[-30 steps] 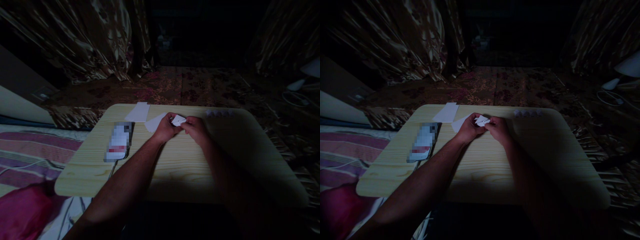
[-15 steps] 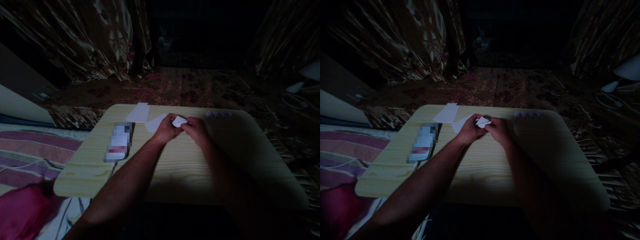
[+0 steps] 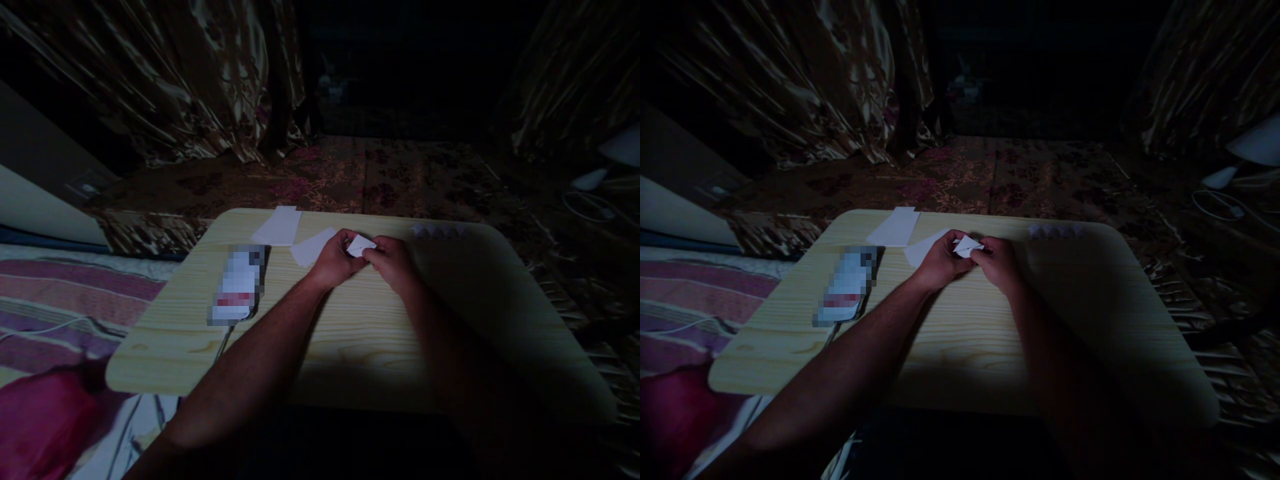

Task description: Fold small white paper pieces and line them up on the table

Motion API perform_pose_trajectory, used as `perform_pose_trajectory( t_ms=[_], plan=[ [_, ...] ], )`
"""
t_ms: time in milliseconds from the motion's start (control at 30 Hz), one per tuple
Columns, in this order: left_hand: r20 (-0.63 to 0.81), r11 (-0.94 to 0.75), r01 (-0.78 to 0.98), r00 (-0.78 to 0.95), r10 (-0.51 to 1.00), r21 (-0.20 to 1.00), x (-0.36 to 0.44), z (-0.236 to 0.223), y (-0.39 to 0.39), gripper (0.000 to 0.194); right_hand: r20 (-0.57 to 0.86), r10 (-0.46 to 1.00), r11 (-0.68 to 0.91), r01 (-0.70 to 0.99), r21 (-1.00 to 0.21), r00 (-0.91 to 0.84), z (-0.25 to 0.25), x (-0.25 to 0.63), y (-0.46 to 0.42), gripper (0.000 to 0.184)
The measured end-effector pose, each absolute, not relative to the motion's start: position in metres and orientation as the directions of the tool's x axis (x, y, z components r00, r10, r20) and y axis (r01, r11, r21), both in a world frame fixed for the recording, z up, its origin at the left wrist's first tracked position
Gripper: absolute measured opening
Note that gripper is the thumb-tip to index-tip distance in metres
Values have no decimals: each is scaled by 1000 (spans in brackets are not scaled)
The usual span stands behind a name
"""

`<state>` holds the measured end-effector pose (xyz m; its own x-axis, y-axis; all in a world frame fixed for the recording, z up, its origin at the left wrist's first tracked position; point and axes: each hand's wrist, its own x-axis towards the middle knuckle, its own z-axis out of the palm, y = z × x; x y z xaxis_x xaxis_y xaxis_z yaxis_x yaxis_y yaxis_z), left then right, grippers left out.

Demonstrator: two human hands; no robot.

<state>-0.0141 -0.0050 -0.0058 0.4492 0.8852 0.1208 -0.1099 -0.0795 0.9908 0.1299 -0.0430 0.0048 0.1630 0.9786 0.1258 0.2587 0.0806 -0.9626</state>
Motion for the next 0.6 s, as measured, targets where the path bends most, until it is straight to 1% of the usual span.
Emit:
perform_pose_trajectory(
  t_ms=[267, 467, 600],
  plan=[
    [140, -98, -116, 448, 883, 988, -14, -6, -5, 51, 119, 982, 72, 290, -954, 148, 5, 130, -42, 10],
    [140, -105, -104, 420, 897, 989, -15, -6, -3, 50, 65, 984, 20, 258, -966, 167, 9, 129, -44, 11],
    [133, -98, -106, 412, 901, 990, -15, -6, -4, 50, 93, 982, 44, 280, -959, 163, 10, 130, -45, 14]
  ],
)
